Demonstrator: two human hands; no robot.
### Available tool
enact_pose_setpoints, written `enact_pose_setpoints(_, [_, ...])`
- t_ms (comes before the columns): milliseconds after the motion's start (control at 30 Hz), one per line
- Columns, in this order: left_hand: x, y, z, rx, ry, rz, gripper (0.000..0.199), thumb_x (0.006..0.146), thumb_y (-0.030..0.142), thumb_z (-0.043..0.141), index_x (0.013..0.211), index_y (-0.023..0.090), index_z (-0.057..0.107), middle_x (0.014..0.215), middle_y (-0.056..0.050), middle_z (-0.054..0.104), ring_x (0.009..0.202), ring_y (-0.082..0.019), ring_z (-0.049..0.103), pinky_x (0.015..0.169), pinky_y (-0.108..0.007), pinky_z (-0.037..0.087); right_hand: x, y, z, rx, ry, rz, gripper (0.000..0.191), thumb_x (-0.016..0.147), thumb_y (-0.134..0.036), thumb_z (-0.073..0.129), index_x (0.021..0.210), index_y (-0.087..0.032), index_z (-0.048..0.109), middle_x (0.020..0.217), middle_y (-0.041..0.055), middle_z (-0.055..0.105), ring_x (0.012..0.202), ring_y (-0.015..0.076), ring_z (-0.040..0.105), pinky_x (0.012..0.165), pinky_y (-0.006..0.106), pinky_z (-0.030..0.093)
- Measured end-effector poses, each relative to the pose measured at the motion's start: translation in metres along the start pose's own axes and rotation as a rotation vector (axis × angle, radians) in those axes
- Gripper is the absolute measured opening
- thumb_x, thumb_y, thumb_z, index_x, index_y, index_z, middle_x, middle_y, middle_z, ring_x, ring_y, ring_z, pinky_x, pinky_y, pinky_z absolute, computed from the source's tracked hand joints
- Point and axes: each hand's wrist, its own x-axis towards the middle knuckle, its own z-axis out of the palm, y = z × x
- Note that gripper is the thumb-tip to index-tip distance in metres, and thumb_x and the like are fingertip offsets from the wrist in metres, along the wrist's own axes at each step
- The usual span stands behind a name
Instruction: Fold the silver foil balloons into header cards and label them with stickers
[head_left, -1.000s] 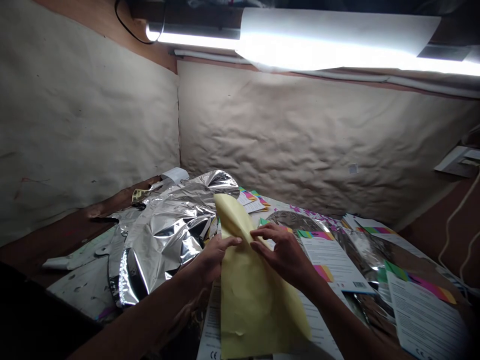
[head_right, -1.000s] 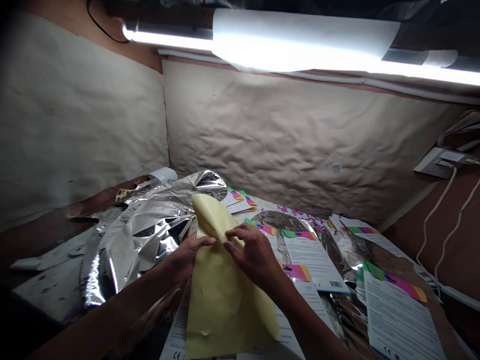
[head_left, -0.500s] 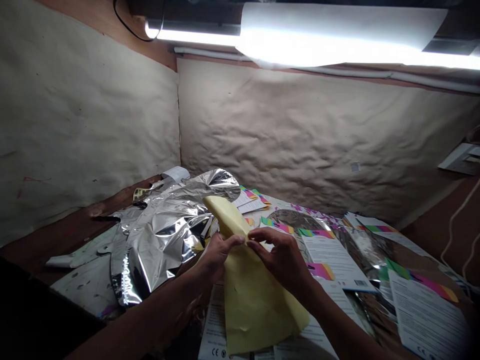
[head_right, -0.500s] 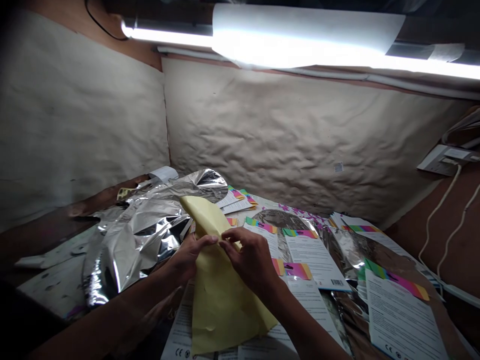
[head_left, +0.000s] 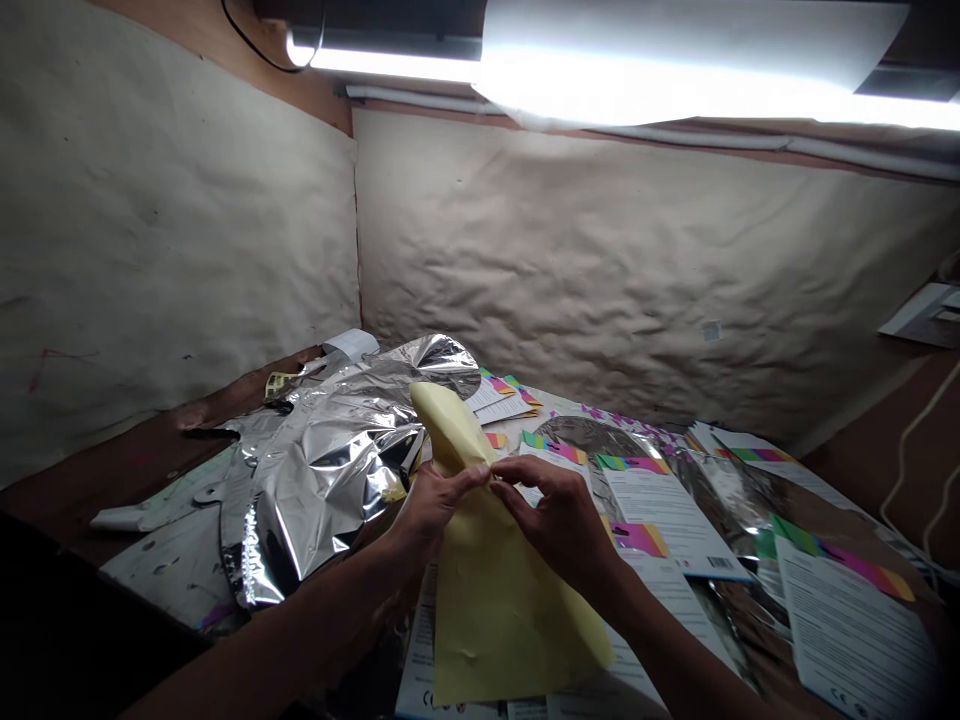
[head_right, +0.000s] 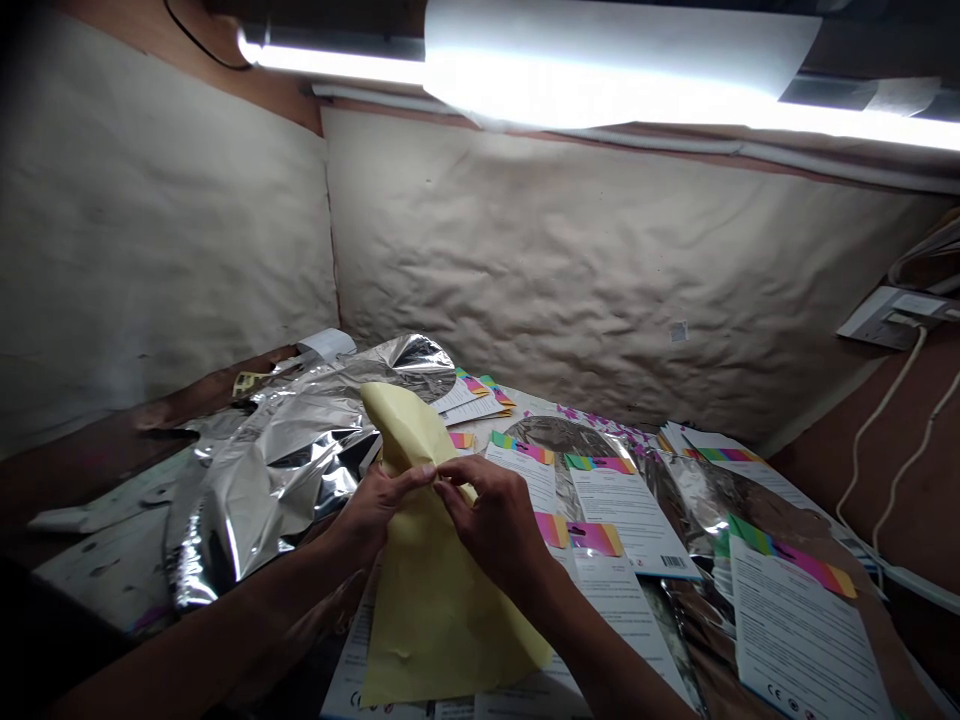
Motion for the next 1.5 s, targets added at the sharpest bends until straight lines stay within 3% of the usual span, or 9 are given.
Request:
enact_pose_setpoints(267, [-0.005, 0.004, 0.004, 0.048, 0.032, -0.006, 0.04, 0.064, 0.035, 0.082, 0.093, 0.01, 0.072, 0.077, -0.01, 0.073, 0.066, -0.023, 0.07, 0.061, -0.03, 0.056, 0.001, -0.004, -0.001, 0.091, -0.018, 0.176, 0.016, 0.086, -0.026, 0.066, 0.098, -0.023, 0.075, 0.095, 0.003, 0.076, 0.085, 0.0202, 0.072, 0.07, 0.028, 0.054])
enact_pose_setpoints(433, [-0.006, 0.006, 0.003, 0.076, 0.036, 0.009, 0.032, 0.065, 0.03, 0.08, 0.088, 0.01, 0.071, 0.076, -0.009, 0.073, 0.062, -0.021, 0.069, 0.059, -0.029, 0.054, 0.0, -0.005, -0.002, 0.083, -0.033, 0.154, 0.016, 0.085, -0.026, 0.067, 0.098, -0.023, 0.076, 0.096, 0.003, 0.077, 0.087, 0.0212, 0.072, 0.073, 0.029, 0.055])
enact_pose_setpoints(733, [-0.004, 0.005, 0.0, 0.061, -0.02, 0.016, 0.038, 0.065, 0.035, 0.084, 0.091, 0.01, 0.072, 0.077, -0.009, 0.074, 0.065, -0.022, 0.07, 0.063, -0.03, 0.056, 0.001, -0.006, -0.002, 0.082, -0.04, 0.158, 0.016, 0.086, -0.024, 0.065, 0.098, -0.025, 0.076, 0.096, 0.0015, 0.077, 0.088, 0.0203, 0.071, 0.073, 0.028, 0.055])
enact_pose_setpoints(933, [-0.007, 0.011, 0.003, 0.161, 0.023, 0.033, 0.041, 0.065, 0.038, 0.084, 0.092, 0.008, 0.075, 0.077, -0.012, 0.075, 0.064, -0.023, 0.07, 0.059, -0.028, 0.056, 0.005, 0.0, -0.005, 0.209, -0.087, 0.237, 0.019, 0.085, -0.032, 0.068, 0.1, -0.023, 0.077, 0.089, 0.0027, 0.077, 0.08, 0.0207, 0.072, 0.069, 0.028, 0.056])
enact_pose_setpoints(1167, [-0.01, 0.011, 0.005, 0.248, -0.047, 0.055, 0.042, 0.064, 0.038, 0.084, 0.091, 0.007, 0.076, 0.085, -0.015, 0.076, 0.073, -0.028, 0.072, 0.063, -0.031, 0.057, 0.006, 0.0, -0.008, 0.186, -0.104, 0.338, 0.021, 0.085, -0.035, 0.065, 0.084, -0.02, 0.079, 0.075, 0.0032, 0.076, 0.068, 0.0203, 0.07, 0.059, 0.026, 0.054])
enact_pose_setpoints(1267, [-0.01, 0.013, 0.003, 0.182, -0.09, 0.003, 0.042, 0.064, 0.034, 0.084, 0.094, 0.008, 0.075, 0.084, -0.014, 0.075, 0.072, -0.028, 0.072, 0.064, -0.033, 0.058, 0.011, 0.005, -0.013, 0.254, -0.11, 0.348, 0.022, 0.084, -0.036, 0.066, 0.08, -0.018, 0.078, 0.071, 0.0031, 0.074, 0.065, 0.018, 0.068, 0.059, 0.025, 0.053])
enact_pose_setpoints(1333, [-0.006, 0.022, -0.002, 0.071, -0.095, -0.032, 0.042, 0.063, 0.03, 0.084, 0.099, 0.009, 0.074, 0.085, -0.012, 0.076, 0.071, -0.027, 0.072, 0.067, -0.035, 0.058, 0.019, 0.017, -0.019, 0.315, -0.026, 0.327, 0.025, 0.081, -0.04, 0.068, 0.079, -0.017, 0.076, 0.074, 0.0037, 0.074, 0.067, 0.0174, 0.067, 0.064, 0.027, 0.055])
enact_pose_setpoints(1433, [0.005, 0.044, -0.019, -0.142, 0.139, 0.081, 0.032, 0.065, 0.029, 0.082, 0.091, 0.013, 0.073, 0.082, -0.006, 0.075, 0.071, -0.021, 0.07, 0.072, -0.032, 0.058, 0.036, 0.05, -0.025, 0.275, 0.145, 0.292, 0.03, 0.081, -0.045, 0.066, 0.081, -0.015, 0.073, 0.079, 0.006, 0.074, 0.07, 0.0181, 0.068, 0.065, 0.028, 0.055])
enact_pose_setpoints(1500, [0.014, 0.061, -0.031, -0.281, 0.41, 0.317, 0.026, 0.068, 0.027, 0.08, 0.09, 0.015, 0.072, 0.088, -0.003, 0.074, 0.08, -0.017, 0.069, 0.079, -0.029, 0.057, 0.047, 0.075, -0.024, 0.144, 0.173, 0.272, 0.031, 0.084, -0.044, 0.062, 0.08, -0.014, 0.071, 0.078, 0.0067, 0.073, 0.069, 0.0187, 0.068, 0.063, 0.028, 0.053])
